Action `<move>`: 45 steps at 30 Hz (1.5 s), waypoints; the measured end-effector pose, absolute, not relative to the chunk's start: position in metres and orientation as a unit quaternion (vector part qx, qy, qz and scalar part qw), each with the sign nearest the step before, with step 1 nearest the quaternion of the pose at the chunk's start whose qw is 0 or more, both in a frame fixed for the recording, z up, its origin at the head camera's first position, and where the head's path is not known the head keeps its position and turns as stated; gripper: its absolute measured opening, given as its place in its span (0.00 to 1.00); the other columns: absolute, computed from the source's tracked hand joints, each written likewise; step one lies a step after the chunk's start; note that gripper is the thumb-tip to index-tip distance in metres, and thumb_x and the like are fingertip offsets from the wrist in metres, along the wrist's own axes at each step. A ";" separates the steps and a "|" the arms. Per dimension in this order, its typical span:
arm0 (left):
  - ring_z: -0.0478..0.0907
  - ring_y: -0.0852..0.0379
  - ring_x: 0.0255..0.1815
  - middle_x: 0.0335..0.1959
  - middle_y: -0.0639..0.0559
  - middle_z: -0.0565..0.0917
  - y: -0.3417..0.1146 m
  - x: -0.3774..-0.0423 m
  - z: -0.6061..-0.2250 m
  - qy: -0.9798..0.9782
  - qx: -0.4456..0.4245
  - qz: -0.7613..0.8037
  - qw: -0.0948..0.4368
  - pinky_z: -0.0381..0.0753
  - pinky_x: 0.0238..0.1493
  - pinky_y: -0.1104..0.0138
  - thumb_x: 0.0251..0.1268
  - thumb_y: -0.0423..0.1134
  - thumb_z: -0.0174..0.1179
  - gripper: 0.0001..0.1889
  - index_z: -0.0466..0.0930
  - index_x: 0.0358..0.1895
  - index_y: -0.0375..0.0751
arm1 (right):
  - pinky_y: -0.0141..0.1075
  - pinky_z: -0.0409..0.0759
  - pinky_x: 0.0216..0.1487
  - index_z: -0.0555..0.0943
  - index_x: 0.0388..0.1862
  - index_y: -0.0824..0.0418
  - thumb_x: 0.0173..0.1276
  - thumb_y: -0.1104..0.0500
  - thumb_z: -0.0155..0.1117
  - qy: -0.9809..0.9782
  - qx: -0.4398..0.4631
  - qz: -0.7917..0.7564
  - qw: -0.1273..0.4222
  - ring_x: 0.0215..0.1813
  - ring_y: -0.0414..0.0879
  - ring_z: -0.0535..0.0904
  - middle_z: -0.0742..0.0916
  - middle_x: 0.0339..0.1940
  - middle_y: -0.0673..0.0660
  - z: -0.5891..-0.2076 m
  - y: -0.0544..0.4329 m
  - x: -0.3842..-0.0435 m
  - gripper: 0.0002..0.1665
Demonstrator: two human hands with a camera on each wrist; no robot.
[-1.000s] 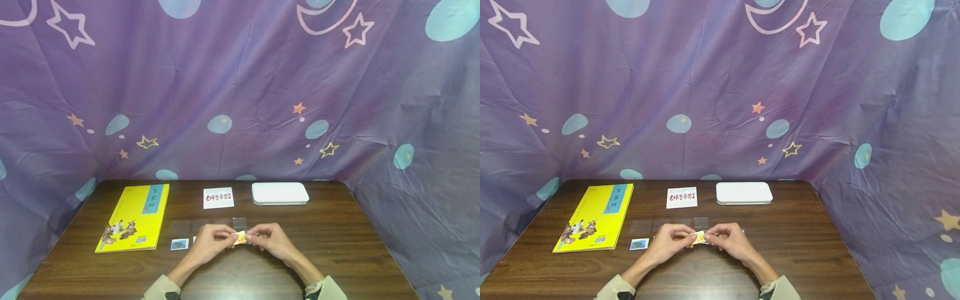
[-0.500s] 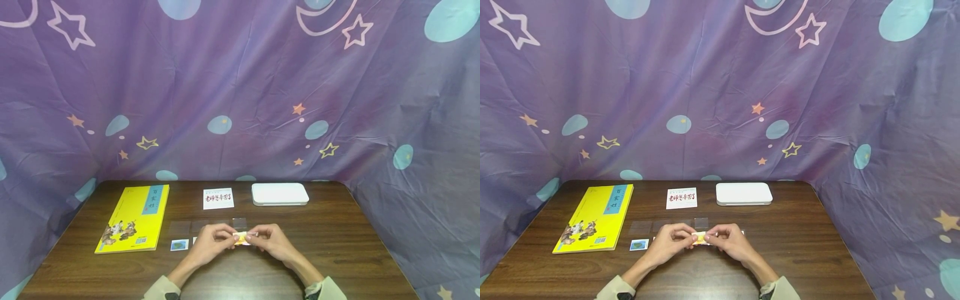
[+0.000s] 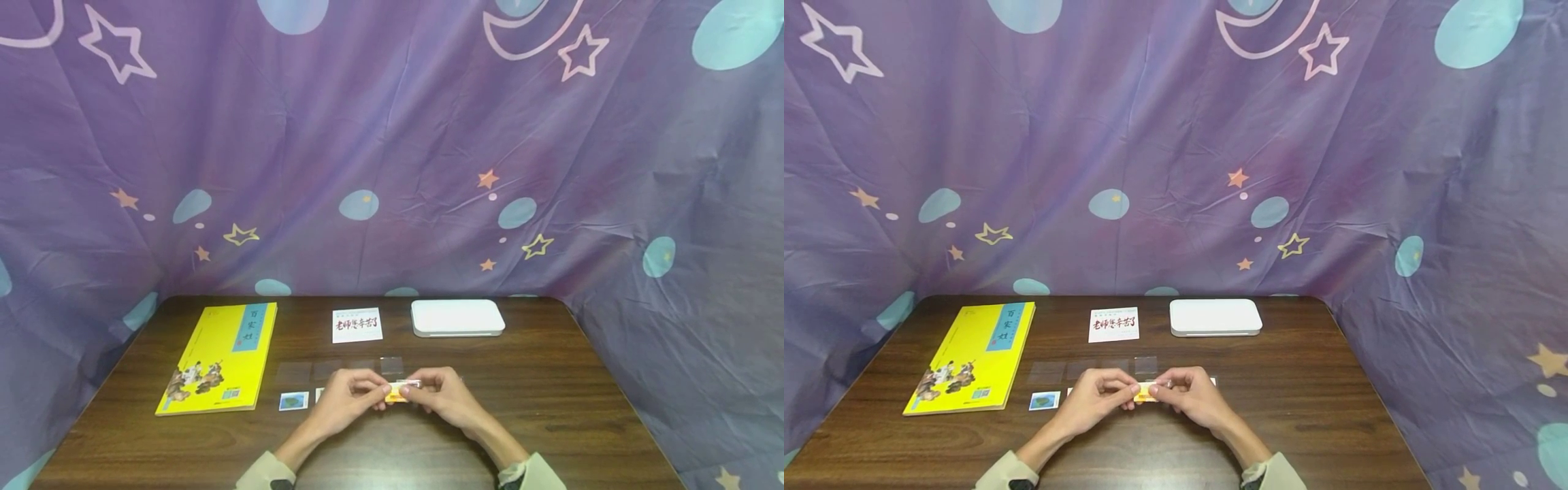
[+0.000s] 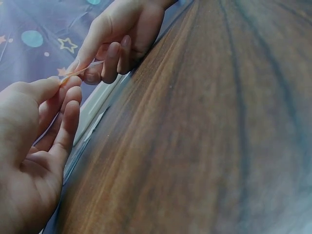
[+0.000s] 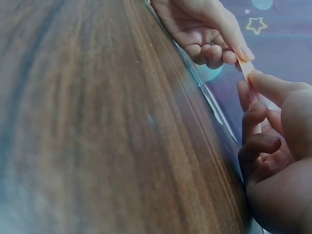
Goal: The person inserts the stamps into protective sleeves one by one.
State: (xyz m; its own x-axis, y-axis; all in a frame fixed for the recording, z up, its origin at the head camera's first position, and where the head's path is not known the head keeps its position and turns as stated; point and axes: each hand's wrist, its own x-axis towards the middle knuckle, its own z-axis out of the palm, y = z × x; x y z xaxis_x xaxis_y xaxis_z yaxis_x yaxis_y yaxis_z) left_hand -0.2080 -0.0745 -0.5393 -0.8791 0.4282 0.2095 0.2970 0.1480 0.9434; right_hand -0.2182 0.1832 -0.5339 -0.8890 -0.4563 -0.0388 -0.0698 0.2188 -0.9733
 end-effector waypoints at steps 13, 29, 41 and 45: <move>0.91 0.59 0.34 0.37 0.44 0.95 -0.073 -0.207 -0.540 0.755 0.236 0.609 0.063 0.92 0.41 0.68 0.75 0.42 0.70 0.09 0.90 0.48 0.39 | 0.24 0.76 0.27 0.91 0.51 0.59 0.77 0.53 0.73 0.764 -0.184 -0.599 0.155 0.24 0.35 0.76 0.94 0.40 0.61 -0.537 0.180 -0.217 0.12; 0.90 0.60 0.33 0.36 0.45 0.94 -0.072 -0.208 -0.539 0.753 0.212 0.623 0.034 0.94 0.41 0.65 0.75 0.42 0.70 0.09 0.90 0.46 0.39 | 0.24 0.74 0.26 0.85 0.47 0.65 0.81 0.54 0.68 0.756 -0.190 -0.609 0.144 0.23 0.35 0.74 0.94 0.37 0.57 -0.539 0.180 -0.219 0.14; 0.91 0.59 0.36 0.37 0.41 0.93 -0.072 -0.207 -0.542 0.733 0.245 0.633 0.041 0.94 0.44 0.63 0.79 0.40 0.66 0.10 0.89 0.49 0.36 | 0.24 0.73 0.25 0.85 0.44 0.64 0.80 0.53 0.68 0.758 -0.195 -0.604 0.148 0.22 0.35 0.75 0.96 0.37 0.56 -0.539 0.180 -0.218 0.14; 0.91 0.58 0.39 0.42 0.36 0.92 -0.072 -0.208 -0.543 0.713 0.255 0.652 0.047 0.94 0.48 0.61 0.81 0.37 0.63 0.11 0.87 0.53 0.32 | 0.24 0.74 0.24 0.86 0.46 0.64 0.80 0.52 0.69 0.754 -0.188 -0.611 0.149 0.21 0.35 0.76 0.96 0.38 0.55 -0.538 0.181 -0.218 0.14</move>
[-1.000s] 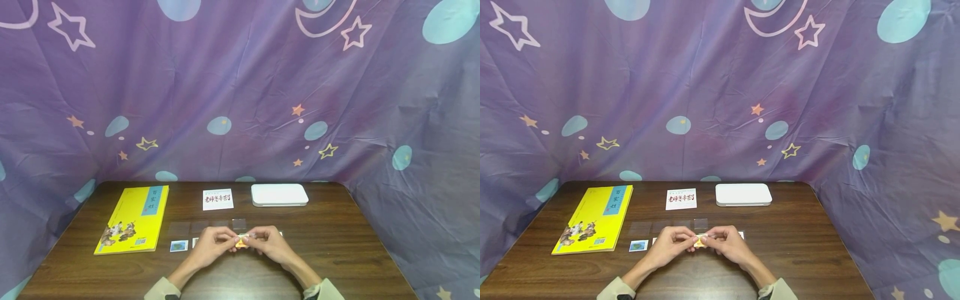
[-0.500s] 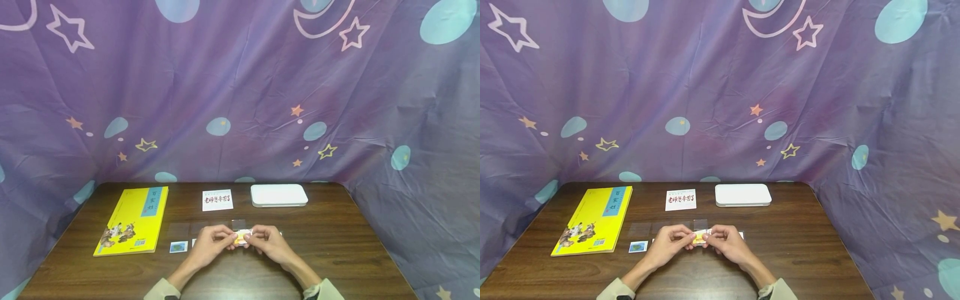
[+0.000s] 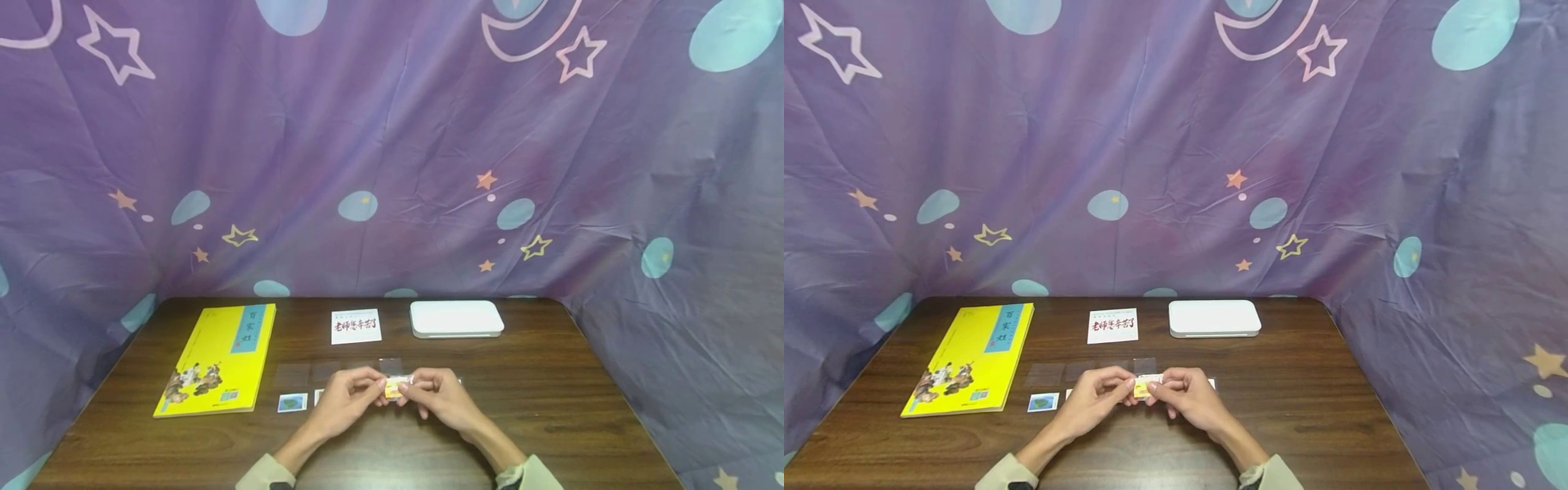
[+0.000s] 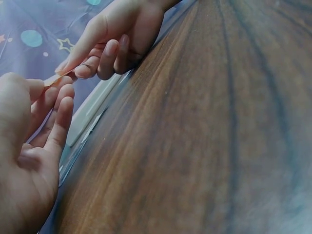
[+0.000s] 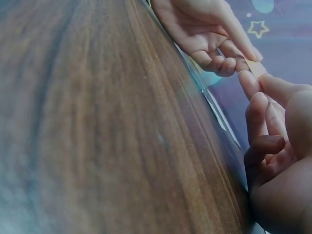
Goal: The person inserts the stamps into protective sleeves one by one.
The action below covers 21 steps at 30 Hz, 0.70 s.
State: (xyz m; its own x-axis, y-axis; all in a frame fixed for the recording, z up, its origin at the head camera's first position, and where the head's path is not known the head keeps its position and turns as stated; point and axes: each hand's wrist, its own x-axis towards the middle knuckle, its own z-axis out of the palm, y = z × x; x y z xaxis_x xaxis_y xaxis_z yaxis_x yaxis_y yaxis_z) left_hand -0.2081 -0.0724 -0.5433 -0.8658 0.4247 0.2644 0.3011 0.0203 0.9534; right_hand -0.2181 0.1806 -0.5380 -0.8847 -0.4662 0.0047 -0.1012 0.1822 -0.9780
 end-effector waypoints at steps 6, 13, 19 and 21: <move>0.91 0.59 0.40 0.43 0.36 0.93 -0.073 -0.208 -0.544 0.709 0.265 0.652 0.041 0.94 0.48 0.61 0.79 0.36 0.65 0.09 0.87 0.51 0.33 | 0.25 0.76 0.25 0.85 0.45 0.66 0.80 0.54 0.69 0.750 -0.200 -0.612 0.151 0.22 0.35 0.77 0.96 0.39 0.57 -0.538 0.180 -0.218 0.14; 0.92 0.58 0.41 0.43 0.34 0.93 -0.071 -0.208 -0.543 0.699 0.278 0.657 0.046 0.95 0.48 0.60 0.80 0.35 0.64 0.11 0.86 0.54 0.30 | 0.26 0.77 0.24 0.86 0.46 0.65 0.79 0.53 0.70 0.750 -0.188 -0.617 0.147 0.21 0.35 0.77 0.96 0.39 0.56 -0.538 0.180 -0.217 0.14; 0.92 0.59 0.42 0.45 0.32 0.92 -0.072 -0.208 -0.542 0.690 0.280 0.665 0.053 0.94 0.50 0.60 0.79 0.33 0.64 0.11 0.85 0.55 0.28 | 0.25 0.76 0.25 0.86 0.48 0.64 0.79 0.53 0.70 0.748 -0.186 -0.619 0.148 0.21 0.35 0.76 0.96 0.39 0.55 -0.538 0.180 -0.217 0.14; 0.92 0.59 0.43 0.46 0.32 0.92 -0.072 -0.207 -0.543 0.689 0.281 0.667 0.053 0.94 0.50 0.60 0.79 0.33 0.64 0.11 0.84 0.55 0.28 | 0.26 0.77 0.25 0.86 0.50 0.63 0.79 0.53 0.70 0.747 -0.191 -0.619 0.149 0.21 0.35 0.76 0.96 0.40 0.55 -0.538 0.181 -0.217 0.14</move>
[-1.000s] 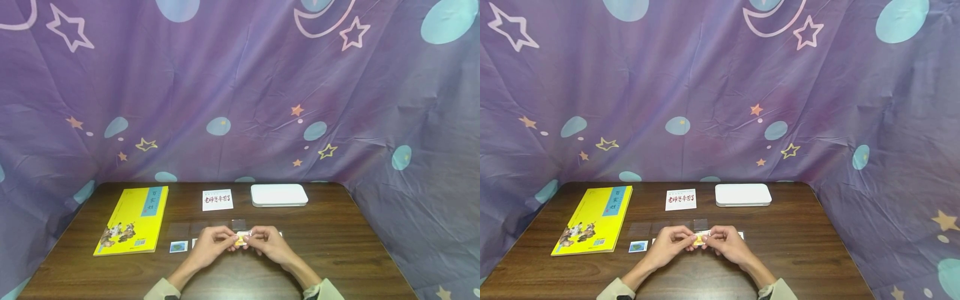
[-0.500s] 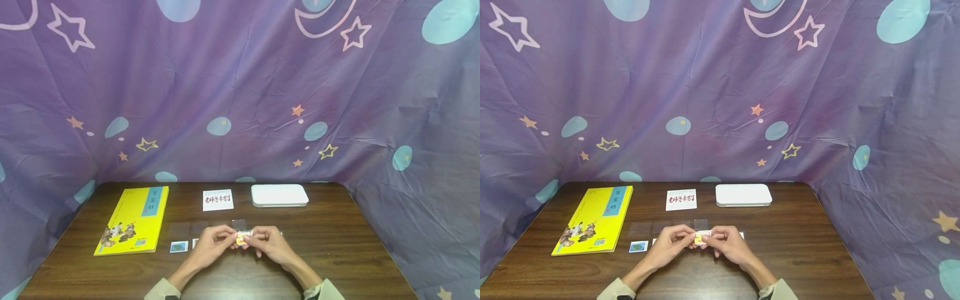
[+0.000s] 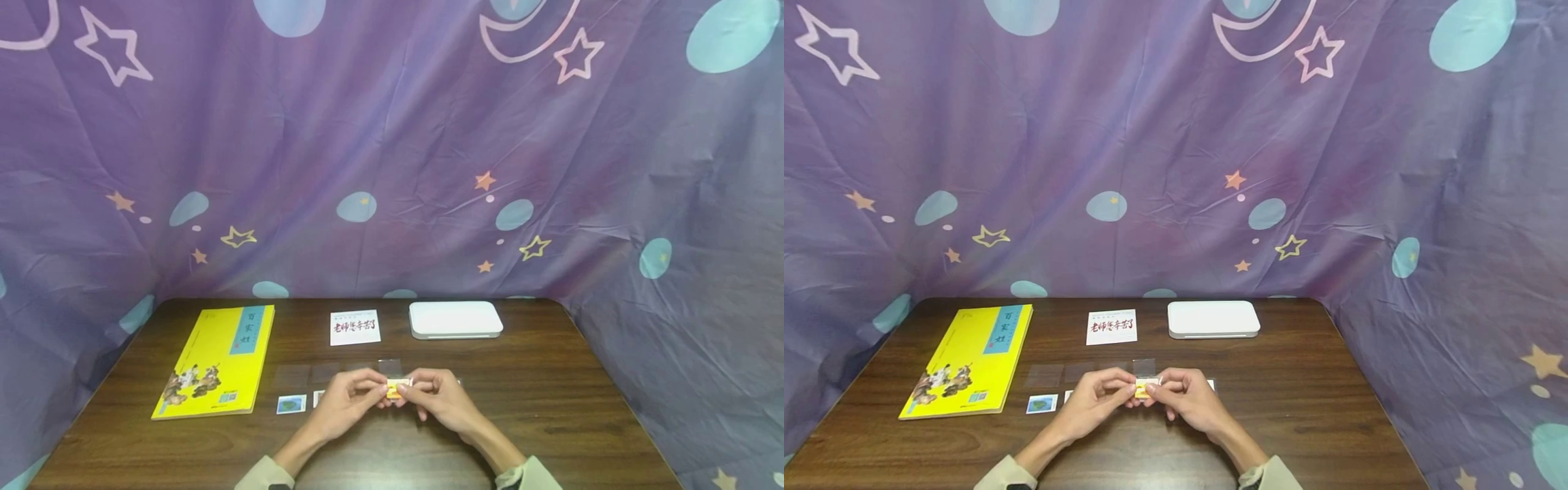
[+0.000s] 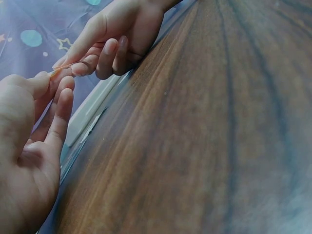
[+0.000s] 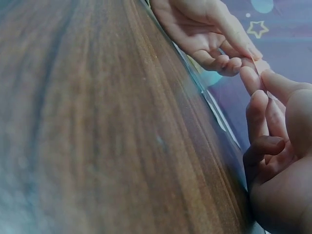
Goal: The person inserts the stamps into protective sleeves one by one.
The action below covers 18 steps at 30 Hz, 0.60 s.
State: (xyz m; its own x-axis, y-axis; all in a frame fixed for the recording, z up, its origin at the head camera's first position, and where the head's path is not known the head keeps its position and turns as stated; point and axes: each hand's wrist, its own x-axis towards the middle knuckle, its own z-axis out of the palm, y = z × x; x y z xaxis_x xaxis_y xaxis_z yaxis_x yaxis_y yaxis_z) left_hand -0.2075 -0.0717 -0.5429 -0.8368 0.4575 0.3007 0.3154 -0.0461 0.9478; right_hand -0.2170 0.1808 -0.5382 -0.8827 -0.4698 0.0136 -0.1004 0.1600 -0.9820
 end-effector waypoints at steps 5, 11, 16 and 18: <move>0.92 0.59 0.43 0.46 0.33 0.92 -0.071 -0.208 -0.544 0.688 0.278 0.668 0.057 0.94 0.51 0.60 0.78 0.33 0.66 0.11 0.85 0.54 0.29 | 0.26 0.79 0.25 0.85 0.52 0.63 0.80 0.54 0.69 0.740 -0.200 -0.624 0.155 0.21 0.36 0.76 0.96 0.40 0.56 -0.539 0.181 -0.217 0.13; 0.92 0.60 0.43 0.46 0.34 0.93 -0.071 -0.208 -0.545 0.692 0.276 0.665 0.060 0.94 0.51 0.61 0.79 0.34 0.65 0.11 0.85 0.54 0.30 | 0.26 0.78 0.25 0.85 0.51 0.65 0.80 0.56 0.69 0.736 -0.210 -0.626 0.151 0.21 0.35 0.76 0.96 0.39 0.56 -0.539 0.181 -0.217 0.12; 0.92 0.61 0.42 0.46 0.34 0.93 -0.071 -0.208 -0.544 0.699 0.277 0.657 0.059 0.94 0.50 0.62 0.80 0.35 0.64 0.11 0.85 0.54 0.30 | 0.25 0.78 0.25 0.86 0.52 0.64 0.80 0.57 0.69 0.733 -0.218 -0.625 0.152 0.21 0.35 0.76 0.96 0.39 0.56 -0.539 0.181 -0.217 0.12; 0.92 0.61 0.43 0.46 0.35 0.93 -0.071 -0.207 -0.544 0.703 0.275 0.654 0.060 0.94 0.51 0.63 0.80 0.35 0.64 0.11 0.85 0.55 0.30 | 0.25 0.78 0.26 0.86 0.52 0.65 0.80 0.57 0.69 0.733 -0.222 -0.624 0.153 0.21 0.35 0.76 0.96 0.40 0.57 -0.539 0.181 -0.217 0.12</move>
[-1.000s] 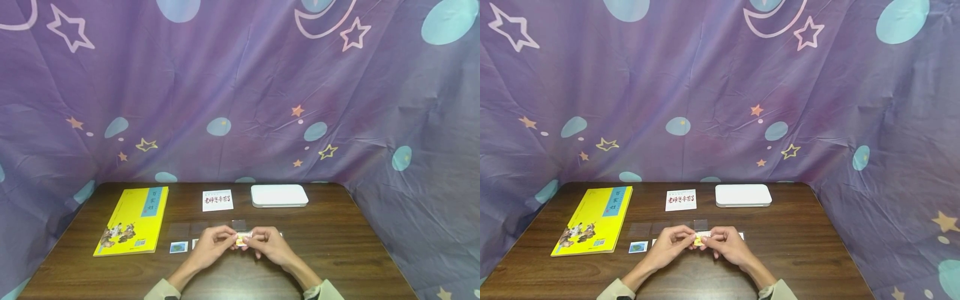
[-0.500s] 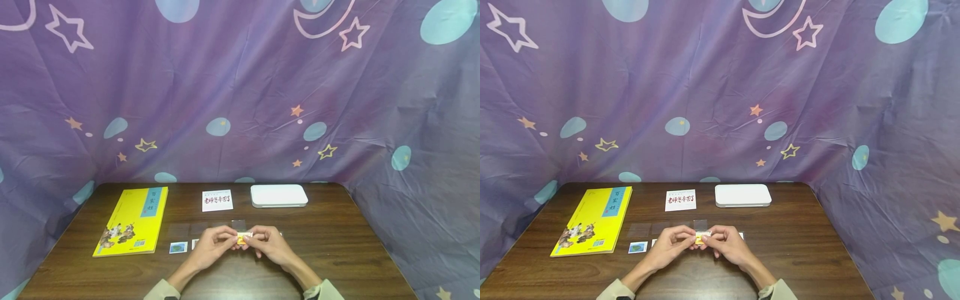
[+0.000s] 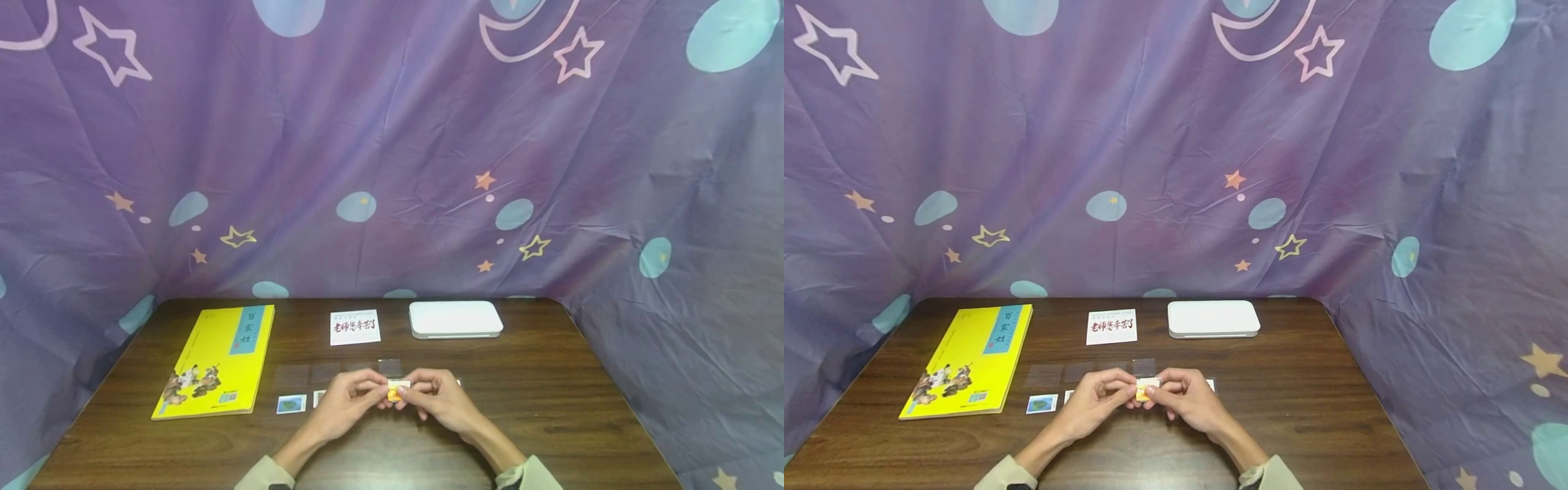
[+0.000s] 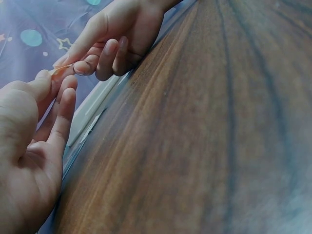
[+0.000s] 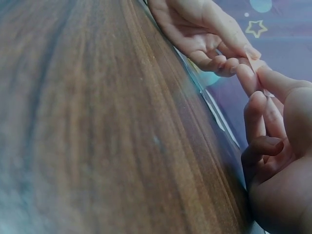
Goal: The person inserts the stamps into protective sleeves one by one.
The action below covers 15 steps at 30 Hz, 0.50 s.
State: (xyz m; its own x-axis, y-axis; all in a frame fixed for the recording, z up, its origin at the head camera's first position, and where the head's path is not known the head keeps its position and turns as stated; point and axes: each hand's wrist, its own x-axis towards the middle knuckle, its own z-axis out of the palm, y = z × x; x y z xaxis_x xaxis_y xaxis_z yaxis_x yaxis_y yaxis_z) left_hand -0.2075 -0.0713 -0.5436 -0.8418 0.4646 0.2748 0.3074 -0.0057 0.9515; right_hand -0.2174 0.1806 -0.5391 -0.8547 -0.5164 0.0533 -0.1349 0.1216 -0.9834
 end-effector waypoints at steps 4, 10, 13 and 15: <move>0.92 0.61 0.43 0.46 0.36 0.93 -0.072 -0.207 -0.544 0.706 0.270 0.652 0.064 0.94 0.51 0.63 0.80 0.36 0.64 0.12 0.85 0.55 0.31 | 0.25 0.77 0.26 0.86 0.52 0.65 0.80 0.57 0.68 0.733 -0.226 -0.623 0.153 0.22 0.35 0.76 0.96 0.40 0.58 -0.539 0.181 -0.217 0.12; 0.92 0.61 0.44 0.48 0.32 0.92 -0.071 -0.207 -0.545 0.687 0.276 0.667 0.078 0.94 0.53 0.61 0.79 0.34 0.64 0.11 0.84 0.56 0.29 | 0.26 0.77 0.25 0.86 0.52 0.64 0.80 0.56 0.68 0.739 -0.213 -0.621 0.150 0.21 0.35 0.75 0.96 0.39 0.57 -0.538 0.181 -0.217 0.12; 0.92 0.61 0.45 0.49 0.31 0.92 -0.071 -0.207 -0.545 0.681 0.274 0.673 0.084 0.94 0.54 0.61 0.79 0.33 0.64 0.12 0.83 0.56 0.29 | 0.25 0.76 0.24 0.85 0.52 0.64 0.80 0.55 0.68 0.738 -0.208 -0.624 0.150 0.20 0.36 0.75 0.96 0.39 0.56 -0.538 0.180 -0.217 0.13; 0.92 0.60 0.46 0.49 0.32 0.92 -0.071 -0.207 -0.545 0.680 0.269 0.676 0.090 0.93 0.54 0.61 0.78 0.33 0.66 0.12 0.83 0.56 0.29 | 0.25 0.76 0.24 0.85 0.52 0.64 0.80 0.55 0.69 0.738 -0.206 -0.625 0.150 0.20 0.36 0.75 0.96 0.39 0.56 -0.538 0.180 -0.217 0.13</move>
State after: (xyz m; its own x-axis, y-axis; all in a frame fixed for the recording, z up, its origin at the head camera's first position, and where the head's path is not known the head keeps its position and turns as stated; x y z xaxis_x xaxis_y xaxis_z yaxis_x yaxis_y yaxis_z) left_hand -0.2068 -0.0710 -0.5447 -0.8390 0.4878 0.2412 0.2444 -0.0582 0.9679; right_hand -0.2172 0.1804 -0.5381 -0.8702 -0.4913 0.0374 -0.1174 0.1331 -0.9841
